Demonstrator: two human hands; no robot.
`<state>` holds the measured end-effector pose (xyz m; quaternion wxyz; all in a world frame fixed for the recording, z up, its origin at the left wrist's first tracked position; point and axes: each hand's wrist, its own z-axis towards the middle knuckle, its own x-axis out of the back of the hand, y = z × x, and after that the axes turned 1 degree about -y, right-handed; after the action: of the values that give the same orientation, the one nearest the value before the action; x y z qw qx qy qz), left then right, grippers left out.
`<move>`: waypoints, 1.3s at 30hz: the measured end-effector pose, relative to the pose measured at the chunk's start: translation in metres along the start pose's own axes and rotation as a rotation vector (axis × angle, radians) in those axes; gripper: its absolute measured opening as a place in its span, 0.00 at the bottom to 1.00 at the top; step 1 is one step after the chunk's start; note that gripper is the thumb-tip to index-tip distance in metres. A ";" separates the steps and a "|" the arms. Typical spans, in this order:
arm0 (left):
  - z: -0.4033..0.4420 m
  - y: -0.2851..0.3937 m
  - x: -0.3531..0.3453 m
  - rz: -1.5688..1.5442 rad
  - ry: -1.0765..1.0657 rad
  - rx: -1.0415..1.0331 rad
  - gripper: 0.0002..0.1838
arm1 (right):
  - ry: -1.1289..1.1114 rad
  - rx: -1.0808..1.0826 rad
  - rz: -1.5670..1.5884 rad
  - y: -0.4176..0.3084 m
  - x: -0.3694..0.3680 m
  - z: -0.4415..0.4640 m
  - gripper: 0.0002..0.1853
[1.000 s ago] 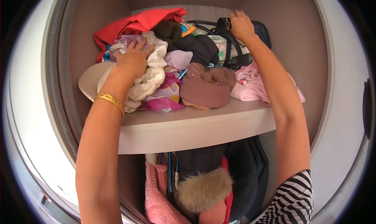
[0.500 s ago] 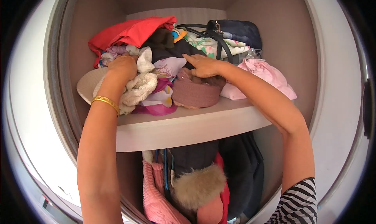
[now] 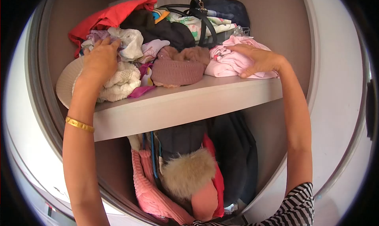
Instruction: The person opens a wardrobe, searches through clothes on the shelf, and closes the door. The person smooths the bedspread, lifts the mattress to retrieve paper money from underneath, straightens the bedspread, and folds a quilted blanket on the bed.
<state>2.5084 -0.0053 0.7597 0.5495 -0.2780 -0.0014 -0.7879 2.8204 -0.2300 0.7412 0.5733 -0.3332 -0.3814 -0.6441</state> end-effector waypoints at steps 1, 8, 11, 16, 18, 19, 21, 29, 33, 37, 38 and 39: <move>-0.005 0.000 0.000 -0.029 0.084 -0.013 0.21 | -0.004 0.000 0.002 0.004 -0.005 0.002 0.45; -0.065 -0.005 0.022 -0.149 0.336 -0.108 0.22 | 0.282 -0.010 0.009 0.057 0.000 0.026 0.20; -0.096 -0.006 0.033 -0.171 0.403 -0.143 0.22 | 0.460 -0.071 0.365 0.101 0.017 0.045 0.15; -0.142 -0.011 0.047 -0.227 0.389 -0.084 0.23 | 0.664 -0.389 0.759 0.124 0.047 0.048 0.15; -0.159 -0.014 0.052 -0.257 0.352 -0.048 0.23 | 0.628 -0.392 0.769 0.132 0.052 0.046 0.16; -0.166 -0.017 0.053 -0.266 0.314 -0.038 0.23 | 0.592 -0.394 0.781 0.136 0.054 0.045 0.18; -0.180 -0.024 0.052 -0.278 0.280 -0.030 0.24 | 0.670 -0.395 0.763 0.147 0.051 0.047 0.18; -0.236 -0.037 0.052 -0.318 0.187 0.004 0.20 | 0.906 -0.374 0.582 0.148 0.055 0.053 0.18; -0.247 -0.028 0.050 -0.358 0.195 -0.064 0.18 | 1.022 -0.464 -0.114 0.102 0.060 0.046 0.15; -0.215 0.000 0.061 -0.571 0.280 -0.223 0.14 | 1.172 -0.439 -0.289 0.093 0.111 0.038 0.15; -0.204 0.008 0.066 -0.587 0.311 -0.277 0.14 | 1.172 -0.443 -0.292 0.090 0.122 0.035 0.15; -0.192 0.013 0.069 -0.602 0.340 -0.332 0.15 | 1.250 -0.415 -0.384 0.087 0.131 0.033 0.15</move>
<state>2.4191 -0.1287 0.6242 0.2334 -0.2158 0.1359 -0.9383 2.8906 -0.2693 0.8800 0.4855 0.0718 0.1002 -0.8655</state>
